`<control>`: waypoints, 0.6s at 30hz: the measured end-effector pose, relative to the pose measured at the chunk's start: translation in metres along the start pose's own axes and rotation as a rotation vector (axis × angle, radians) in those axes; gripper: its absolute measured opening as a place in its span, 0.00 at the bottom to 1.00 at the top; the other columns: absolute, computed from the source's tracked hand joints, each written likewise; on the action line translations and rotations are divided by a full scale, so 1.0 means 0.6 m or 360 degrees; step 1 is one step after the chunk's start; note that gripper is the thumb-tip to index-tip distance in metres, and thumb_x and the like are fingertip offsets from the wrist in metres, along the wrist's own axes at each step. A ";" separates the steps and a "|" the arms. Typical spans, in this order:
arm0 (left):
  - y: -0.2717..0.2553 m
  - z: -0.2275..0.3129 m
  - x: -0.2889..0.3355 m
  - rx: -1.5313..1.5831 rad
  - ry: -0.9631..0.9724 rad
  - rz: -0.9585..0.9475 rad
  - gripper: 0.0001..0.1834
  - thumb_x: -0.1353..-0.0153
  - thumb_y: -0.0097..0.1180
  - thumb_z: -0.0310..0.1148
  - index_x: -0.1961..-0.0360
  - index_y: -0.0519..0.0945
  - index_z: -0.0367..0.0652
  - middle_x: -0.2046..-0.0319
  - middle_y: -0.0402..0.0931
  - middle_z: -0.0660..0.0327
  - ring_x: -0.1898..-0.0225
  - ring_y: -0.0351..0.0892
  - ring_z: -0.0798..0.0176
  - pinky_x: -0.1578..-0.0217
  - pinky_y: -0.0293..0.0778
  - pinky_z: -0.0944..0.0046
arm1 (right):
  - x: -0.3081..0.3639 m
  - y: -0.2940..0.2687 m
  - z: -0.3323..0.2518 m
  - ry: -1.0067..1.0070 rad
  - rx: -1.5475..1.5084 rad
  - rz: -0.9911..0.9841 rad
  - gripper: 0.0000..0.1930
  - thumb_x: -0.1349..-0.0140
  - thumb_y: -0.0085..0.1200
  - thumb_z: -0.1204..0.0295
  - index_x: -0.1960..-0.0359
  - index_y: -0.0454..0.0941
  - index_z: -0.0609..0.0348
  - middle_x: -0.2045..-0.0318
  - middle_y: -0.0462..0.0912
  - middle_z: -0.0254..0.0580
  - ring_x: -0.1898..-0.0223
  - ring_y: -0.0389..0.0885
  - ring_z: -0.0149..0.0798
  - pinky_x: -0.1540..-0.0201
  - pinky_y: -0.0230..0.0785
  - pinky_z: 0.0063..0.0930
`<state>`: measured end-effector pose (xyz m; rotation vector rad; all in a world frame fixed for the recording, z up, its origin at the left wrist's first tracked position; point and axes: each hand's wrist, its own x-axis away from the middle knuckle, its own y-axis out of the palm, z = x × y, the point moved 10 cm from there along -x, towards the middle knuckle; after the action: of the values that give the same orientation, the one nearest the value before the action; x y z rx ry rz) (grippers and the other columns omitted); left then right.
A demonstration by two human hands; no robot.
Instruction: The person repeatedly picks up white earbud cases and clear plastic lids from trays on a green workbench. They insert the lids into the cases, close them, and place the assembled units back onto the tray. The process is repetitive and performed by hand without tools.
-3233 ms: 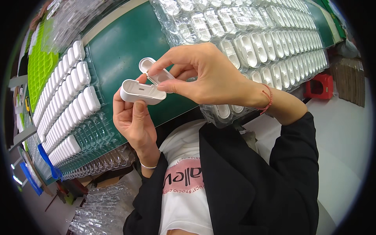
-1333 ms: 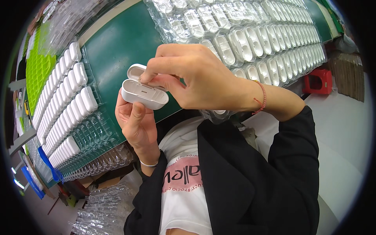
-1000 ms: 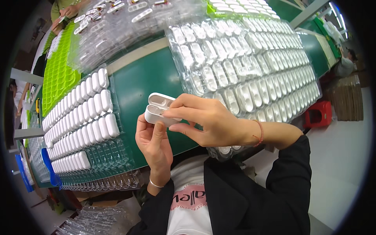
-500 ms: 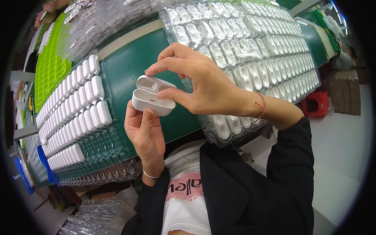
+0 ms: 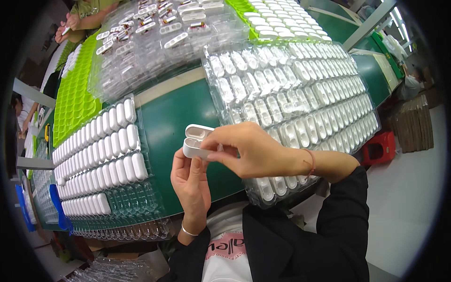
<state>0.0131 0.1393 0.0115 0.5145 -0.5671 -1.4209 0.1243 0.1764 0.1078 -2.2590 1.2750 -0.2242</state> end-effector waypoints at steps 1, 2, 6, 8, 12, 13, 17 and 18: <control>0.006 0.001 -0.001 -0.0024 -0.0014 0.0019 0.19 0.33 0.54 0.28 0.45 0.68 0.32 0.52 0.75 0.54 0.47 0.75 0.62 0.46 0.72 0.57 | -0.009 -0.015 0.005 -0.0075 0.0050 0.0059 0.10 0.45 0.62 0.81 0.61 0.82 0.61 0.68 0.84 0.39 0.75 0.76 0.26 0.75 0.68 0.19; 0.016 0.014 0.001 -0.0077 0.0027 0.0051 0.18 0.33 0.51 0.25 0.44 0.68 0.32 0.52 0.74 0.53 0.48 0.75 0.61 0.47 0.75 0.58 | -0.027 -0.039 0.019 -0.0150 0.0100 0.0116 0.09 0.45 0.61 0.81 0.61 0.82 0.61 0.69 0.84 0.39 0.75 0.76 0.25 0.75 0.67 0.19; 0.012 0.033 0.035 -0.0436 0.0043 -0.0147 0.14 0.34 0.49 0.21 0.47 0.70 0.32 0.54 0.75 0.52 0.51 0.77 0.61 0.52 0.76 0.62 | -0.149 -0.192 0.088 -0.0047 0.0444 0.0463 0.08 0.42 0.58 0.78 0.61 0.83 0.58 0.70 0.85 0.39 0.72 0.77 0.26 0.69 0.69 0.23; 0.014 0.041 0.049 -0.0581 0.0112 -0.0227 0.13 0.35 0.50 0.19 0.49 0.71 0.32 0.54 0.74 0.52 0.53 0.77 0.62 0.52 0.76 0.63 | -0.214 -0.284 0.123 -0.0210 0.0775 0.0718 0.08 0.42 0.56 0.77 0.62 0.84 0.58 0.70 0.85 0.42 0.71 0.79 0.33 0.66 0.71 0.26; -0.002 0.080 0.075 -0.0881 0.0283 -0.0172 0.11 0.39 0.51 0.15 0.54 0.73 0.31 0.56 0.74 0.51 0.54 0.76 0.61 0.54 0.77 0.64 | -0.333 -0.372 0.205 -0.0221 0.1141 0.0886 0.10 0.46 0.54 0.77 0.63 0.84 0.57 0.69 0.85 0.47 0.67 0.83 0.46 0.62 0.73 0.34; -0.010 0.091 0.081 -0.0959 0.0314 -0.0155 0.11 0.39 0.51 0.14 0.55 0.73 0.31 0.57 0.74 0.50 0.54 0.76 0.60 0.55 0.77 0.64 | -0.346 -0.377 0.220 -0.0195 0.1172 0.0857 0.10 0.46 0.54 0.77 0.64 0.84 0.56 0.69 0.85 0.48 0.66 0.83 0.48 0.61 0.73 0.35; -0.056 0.130 0.104 -0.1186 0.0369 0.0038 0.10 0.41 0.52 0.13 0.58 0.74 0.32 0.60 0.74 0.52 0.63 0.76 0.64 0.65 0.75 0.71 | -0.383 -0.392 0.269 -0.0176 0.1286 0.0744 0.09 0.46 0.54 0.75 0.64 0.84 0.56 0.68 0.85 0.47 0.63 0.82 0.50 0.59 0.73 0.38; -0.065 0.144 0.110 -0.1192 0.0451 0.0123 0.08 0.40 0.52 0.15 0.60 0.74 0.33 0.64 0.74 0.52 0.68 0.75 0.67 0.70 0.73 0.73 | -0.395 -0.382 0.274 -0.0187 0.1252 0.0709 0.09 0.46 0.54 0.74 0.64 0.84 0.56 0.68 0.85 0.47 0.63 0.82 0.50 0.59 0.73 0.38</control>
<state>-0.0679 0.0707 0.0566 0.0822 0.1835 -1.3396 0.2308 0.5289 0.1154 -1.2822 1.2910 -0.3460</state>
